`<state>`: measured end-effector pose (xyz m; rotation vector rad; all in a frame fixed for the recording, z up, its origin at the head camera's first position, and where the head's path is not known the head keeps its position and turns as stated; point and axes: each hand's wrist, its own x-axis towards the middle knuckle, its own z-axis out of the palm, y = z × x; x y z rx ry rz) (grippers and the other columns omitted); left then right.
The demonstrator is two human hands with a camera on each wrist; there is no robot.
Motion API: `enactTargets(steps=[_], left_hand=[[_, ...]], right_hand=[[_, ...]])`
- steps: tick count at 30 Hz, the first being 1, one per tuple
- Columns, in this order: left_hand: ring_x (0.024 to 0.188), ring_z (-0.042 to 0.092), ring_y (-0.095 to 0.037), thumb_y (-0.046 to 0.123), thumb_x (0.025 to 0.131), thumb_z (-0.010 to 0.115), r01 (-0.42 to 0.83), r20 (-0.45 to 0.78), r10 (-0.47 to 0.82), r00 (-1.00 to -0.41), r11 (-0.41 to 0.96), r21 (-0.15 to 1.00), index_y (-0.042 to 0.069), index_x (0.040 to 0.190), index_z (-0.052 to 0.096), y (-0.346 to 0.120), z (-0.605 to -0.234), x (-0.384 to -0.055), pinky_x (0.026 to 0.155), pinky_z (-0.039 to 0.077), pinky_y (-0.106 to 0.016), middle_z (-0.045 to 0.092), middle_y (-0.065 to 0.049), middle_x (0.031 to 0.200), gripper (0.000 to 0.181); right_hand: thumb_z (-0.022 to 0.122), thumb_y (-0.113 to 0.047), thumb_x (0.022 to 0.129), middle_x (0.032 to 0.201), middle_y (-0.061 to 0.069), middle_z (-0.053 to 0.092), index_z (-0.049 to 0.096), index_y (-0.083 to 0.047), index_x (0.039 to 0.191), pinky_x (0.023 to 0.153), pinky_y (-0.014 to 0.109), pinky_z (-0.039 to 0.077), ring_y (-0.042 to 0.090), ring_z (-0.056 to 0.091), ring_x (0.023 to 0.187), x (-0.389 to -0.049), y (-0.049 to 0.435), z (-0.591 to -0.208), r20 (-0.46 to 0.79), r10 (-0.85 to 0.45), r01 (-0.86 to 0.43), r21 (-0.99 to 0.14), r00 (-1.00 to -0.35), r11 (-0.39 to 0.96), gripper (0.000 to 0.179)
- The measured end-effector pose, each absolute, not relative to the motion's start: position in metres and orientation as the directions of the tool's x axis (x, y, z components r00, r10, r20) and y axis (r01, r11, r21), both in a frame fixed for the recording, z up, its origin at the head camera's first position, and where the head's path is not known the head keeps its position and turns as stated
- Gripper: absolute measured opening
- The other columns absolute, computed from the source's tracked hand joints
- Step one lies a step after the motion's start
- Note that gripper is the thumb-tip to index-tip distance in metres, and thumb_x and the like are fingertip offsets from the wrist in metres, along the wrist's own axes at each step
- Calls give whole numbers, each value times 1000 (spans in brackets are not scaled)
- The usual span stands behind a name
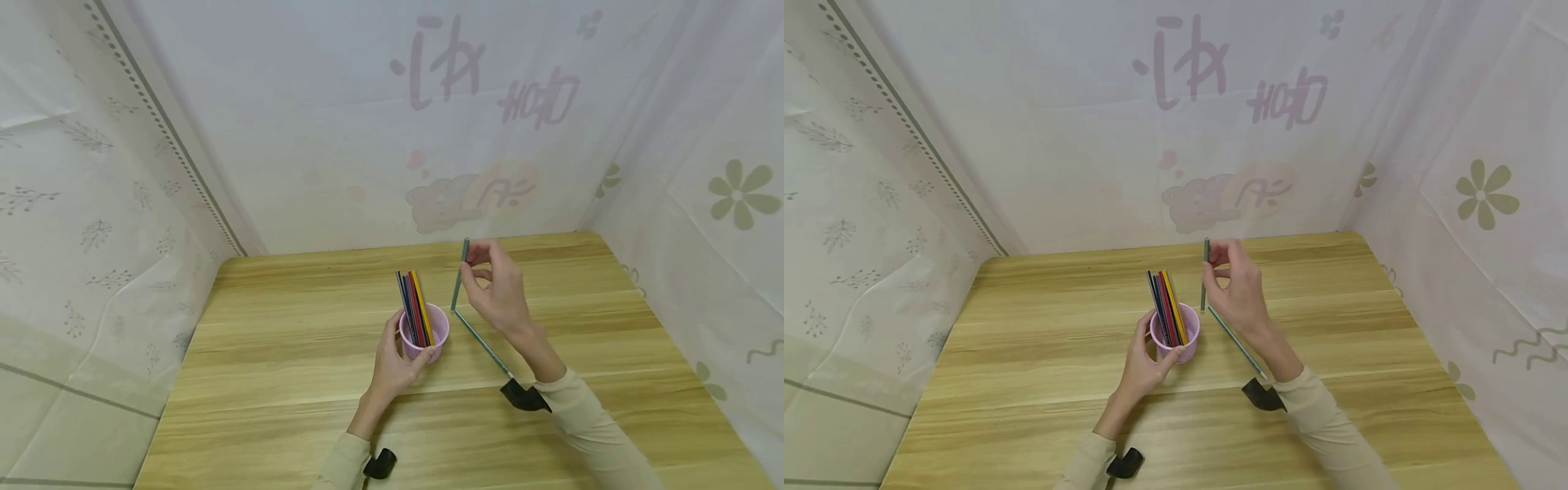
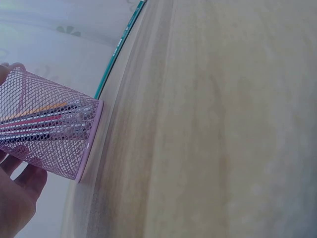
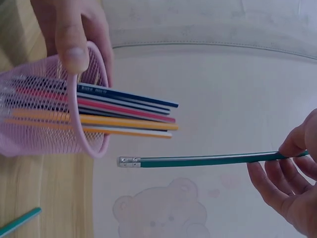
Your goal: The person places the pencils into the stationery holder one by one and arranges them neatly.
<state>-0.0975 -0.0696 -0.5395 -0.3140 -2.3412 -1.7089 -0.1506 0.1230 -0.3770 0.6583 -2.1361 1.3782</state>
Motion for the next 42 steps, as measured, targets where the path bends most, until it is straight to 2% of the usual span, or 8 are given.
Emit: enactTargets(steps=[8,14,19,25,31,42], left_hand=[[128,56,-27,24,81,83,319,317,54,-947,281,905,14,153,36,-70,-540,-98,106,52,-47,53,-9,145,87],[128,56,-26,24,81,82,327,325,53,-944,278,903,15,154,35,-70,-540,-97,106,52,-47,53,-9,145,87],[129,56,-26,24,82,82,327,324,57,-944,278,903,16,154,35,-70,-541,-97,106,52,-47,53,-8,145,87],[128,55,-26,26,83,81,321,316,65,-947,281,904,18,154,34,-70,-539,-97,106,51,-47,52,-7,145,87],[128,55,-27,26,82,81,336,330,71,-941,291,896,15,154,34,-70,-539,-97,105,52,-47,52,-9,145,87],[129,55,-27,23,84,80,346,336,84,-938,287,893,17,156,31,-71,-540,-96,105,53,-47,49,-9,148,87]], right_hand=[[63,21,84,96,20,63,54,12,110,71,18,61,15,64,87,-149,107,-382,668,-94,-666,-699,-738,260,30],[67,18,84,96,22,64,54,12,112,68,23,62,26,66,85,-148,95,-394,665,-97,-666,-707,-741,237,31],[68,16,84,95,20,64,57,9,112,65,29,63,28,66,82,-148,86,-404,648,-132,-660,-720,-750,217,31],[68,12,86,96,16,66,59,5,110,67,26,63,28,67,84,-150,81,-418,592,-164,-614,-757,-789,224,27],[71,8,87,93,18,66,62,5,110,63,28,63,28,68,81,-150,75,-430,544,-172,-570,-779,-821,261,25],[74,5,85,92,15,67,63,3,108,61,25,61,26,68,80,-150,67,-448,496,-179,-527,-786,-850,322,25]])
